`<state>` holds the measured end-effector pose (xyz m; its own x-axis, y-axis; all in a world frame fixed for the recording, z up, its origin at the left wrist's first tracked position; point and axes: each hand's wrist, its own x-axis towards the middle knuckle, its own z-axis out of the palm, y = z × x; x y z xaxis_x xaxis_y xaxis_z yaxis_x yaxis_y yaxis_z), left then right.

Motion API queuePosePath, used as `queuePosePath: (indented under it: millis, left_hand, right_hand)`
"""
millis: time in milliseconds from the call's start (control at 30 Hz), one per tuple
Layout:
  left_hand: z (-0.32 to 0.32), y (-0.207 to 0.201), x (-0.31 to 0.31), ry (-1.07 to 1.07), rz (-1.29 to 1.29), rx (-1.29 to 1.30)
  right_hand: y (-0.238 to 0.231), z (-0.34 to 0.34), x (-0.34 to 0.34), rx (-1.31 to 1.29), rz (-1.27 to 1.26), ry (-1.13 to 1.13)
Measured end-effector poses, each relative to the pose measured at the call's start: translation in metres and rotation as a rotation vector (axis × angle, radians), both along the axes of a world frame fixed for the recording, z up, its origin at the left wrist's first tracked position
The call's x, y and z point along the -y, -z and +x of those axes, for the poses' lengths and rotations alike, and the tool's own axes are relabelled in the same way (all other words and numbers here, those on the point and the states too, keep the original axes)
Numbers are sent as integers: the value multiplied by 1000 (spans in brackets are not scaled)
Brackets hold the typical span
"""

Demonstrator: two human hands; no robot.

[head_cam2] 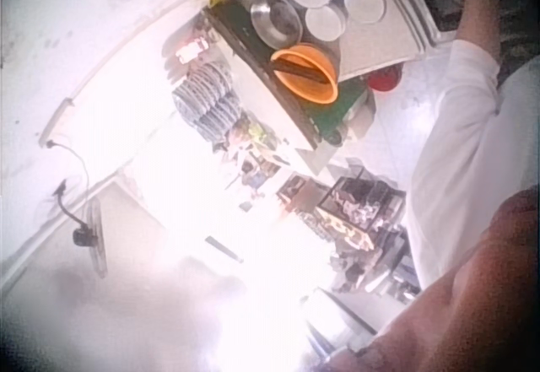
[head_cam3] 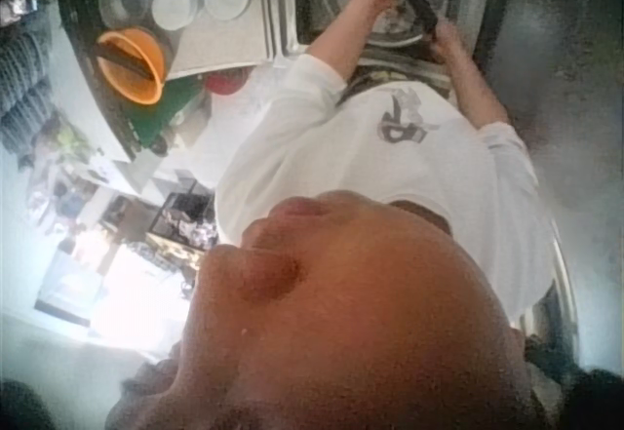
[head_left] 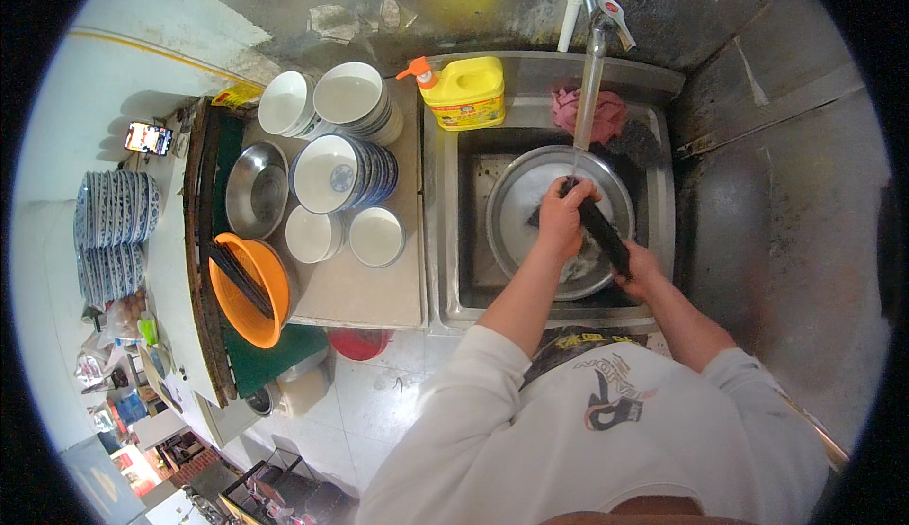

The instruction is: The person repeatedly scrubs and rinses black chopsticks under running water in a commercial kitchen sink. They handle the chopsticks in small bundles, scrubbing them with a sponge and rinsing them thoroughly before placing them into an orange bowl.

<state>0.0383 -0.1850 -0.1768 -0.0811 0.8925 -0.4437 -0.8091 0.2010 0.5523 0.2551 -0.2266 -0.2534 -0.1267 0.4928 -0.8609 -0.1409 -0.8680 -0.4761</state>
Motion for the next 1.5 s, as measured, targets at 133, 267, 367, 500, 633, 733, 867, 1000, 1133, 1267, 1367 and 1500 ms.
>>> queuePosePath:
  millis: [133, 267, 367, 500, 633, 733, 867, 1000, 1133, 1267, 1367, 1500]
  left_hand:
    - [-18, 32, -7, -38, -100, -31]
    - [-18, 25, -8, -179, -140, 68]
    - [-2, 6, -4, -32, -50, 22]
    - [1, 4, -1, -4, -88, 58]
    - [-5, 21, -1, -148, -189, 62]
    - [0, 13, -1, -166, -166, 21]
    - [2, 6, 2, -6, -70, -70]
    - [-2, 25, -3, -72, -182, 15]
    - [-2, 23, 1, -160, -160, 49]
    - [7, 5, 2, -47, -80, 9]
    - [3, 12, -1, -13, -113, -8]
    - [-1, 19, 0, -139, -124, 102]
  right_hand:
    - [-30, -25, 7, -89, -88, -97]
    - [-48, -35, -4, -80, -66, 282]
    - [-14, -15, -5, 21, -16, 155]
    - [-26, -13, 2, -8, -112, -52]
    - [-59, -36, -3, -27, -47, 124]
    - [-32, -15, -8, 35, 7, 183]
    - [-34, -12, -3, 61, -20, 13]
    - [-28, -17, 10, -56, -95, -102]
    - [-47, -28, 4, -37, -63, 178]
    - [-21, -2, 1, 54, -53, 62]
    - [-26, -5, 7, 6, -48, -92]
    - [-56, -28, 8, -9, -123, 111]
